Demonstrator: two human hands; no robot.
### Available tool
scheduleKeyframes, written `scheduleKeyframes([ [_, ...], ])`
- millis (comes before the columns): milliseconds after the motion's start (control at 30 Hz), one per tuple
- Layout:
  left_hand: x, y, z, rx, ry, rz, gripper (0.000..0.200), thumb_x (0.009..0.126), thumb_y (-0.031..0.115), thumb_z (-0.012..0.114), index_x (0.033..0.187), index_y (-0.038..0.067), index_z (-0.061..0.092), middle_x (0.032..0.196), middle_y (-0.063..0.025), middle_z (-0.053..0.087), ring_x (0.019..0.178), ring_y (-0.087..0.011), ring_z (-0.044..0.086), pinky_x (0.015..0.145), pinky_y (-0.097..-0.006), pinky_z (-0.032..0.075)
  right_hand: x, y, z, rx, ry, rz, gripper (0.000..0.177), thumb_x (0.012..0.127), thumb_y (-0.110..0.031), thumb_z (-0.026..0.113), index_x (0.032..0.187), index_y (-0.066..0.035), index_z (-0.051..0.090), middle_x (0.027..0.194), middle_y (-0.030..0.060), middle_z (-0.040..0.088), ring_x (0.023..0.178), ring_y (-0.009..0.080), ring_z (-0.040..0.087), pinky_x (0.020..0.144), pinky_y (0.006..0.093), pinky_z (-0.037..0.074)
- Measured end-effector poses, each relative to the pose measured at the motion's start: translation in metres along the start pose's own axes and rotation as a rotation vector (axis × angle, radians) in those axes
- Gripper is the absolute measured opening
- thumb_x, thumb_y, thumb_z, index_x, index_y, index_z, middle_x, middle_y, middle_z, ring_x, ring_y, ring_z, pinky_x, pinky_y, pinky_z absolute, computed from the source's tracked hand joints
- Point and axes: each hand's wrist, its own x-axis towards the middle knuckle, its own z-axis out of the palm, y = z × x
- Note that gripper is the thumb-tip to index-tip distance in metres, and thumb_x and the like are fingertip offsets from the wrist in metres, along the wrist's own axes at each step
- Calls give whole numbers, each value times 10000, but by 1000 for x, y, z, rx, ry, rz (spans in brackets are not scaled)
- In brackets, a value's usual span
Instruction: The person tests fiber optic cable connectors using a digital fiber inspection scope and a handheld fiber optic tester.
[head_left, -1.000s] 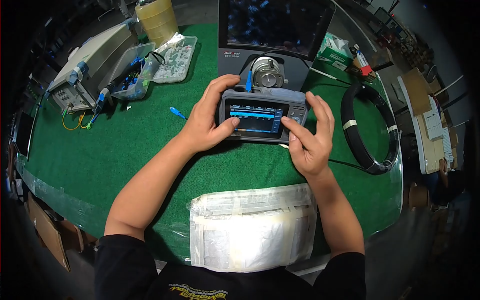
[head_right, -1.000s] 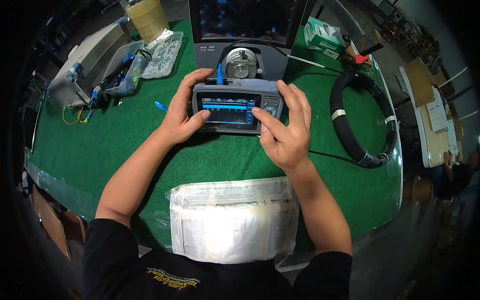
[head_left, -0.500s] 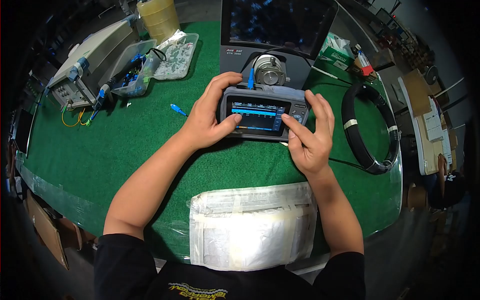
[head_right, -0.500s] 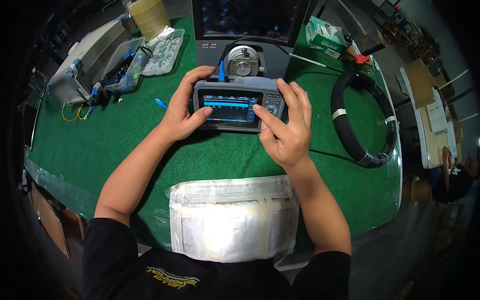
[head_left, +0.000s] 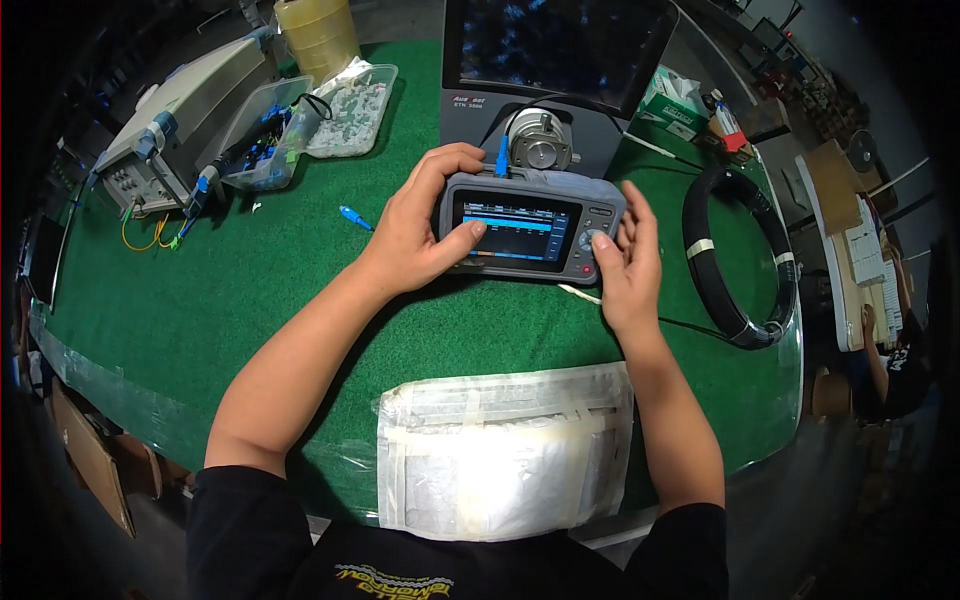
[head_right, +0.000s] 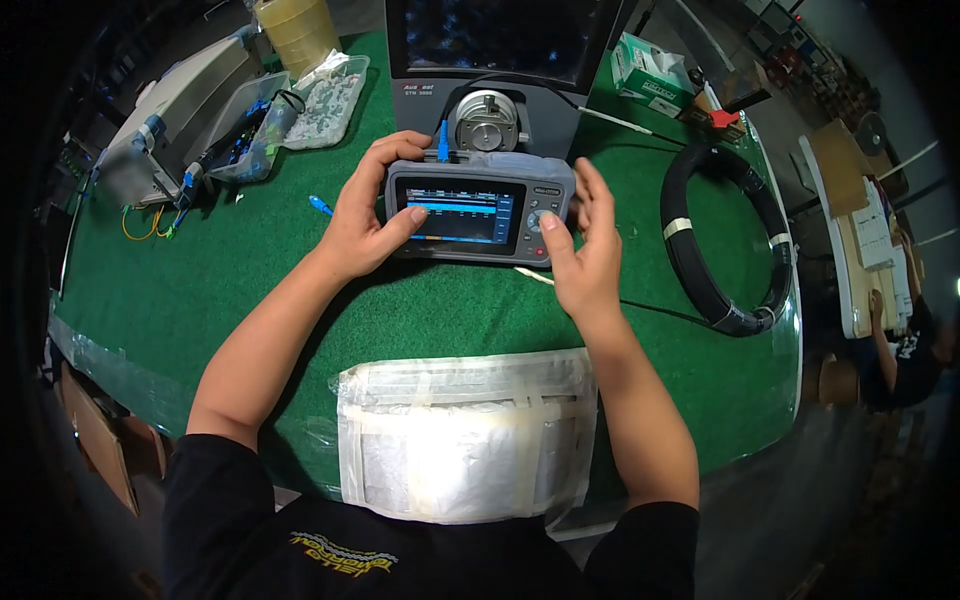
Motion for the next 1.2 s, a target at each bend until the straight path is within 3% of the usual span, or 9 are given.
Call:
scheduleKeyframes([
  [67,1,-1,0,-6,2,0,546,795,173,708,1287,32,517,1358,-185,546,1273,-338,552,1081,-409,415,1,-2,-4,131,-128,199,614,993,-125,599,1517,54,333,1413,258,538,1275,261,572,1084,375,431],
  [800,1,0,-1,-2,-6,12,565,795,176,728,1297,28,514,1360,-187,543,1282,-333,545,1089,-412,410,4,-4,-2,237,-97,224,583,1010,-125,613,1507,36,355,1354,227,598,1220,222,608,1033,340,476],
  [1200,1,-1,-1,3,-11,6,568,790,181,730,1292,28,514,1357,-189,546,1279,-337,547,1084,-409,413,4,-3,-5,267,-142,252,685,970,-127,656,1532,27,297,1316,217,610,1180,229,624,1010,343,491],
])
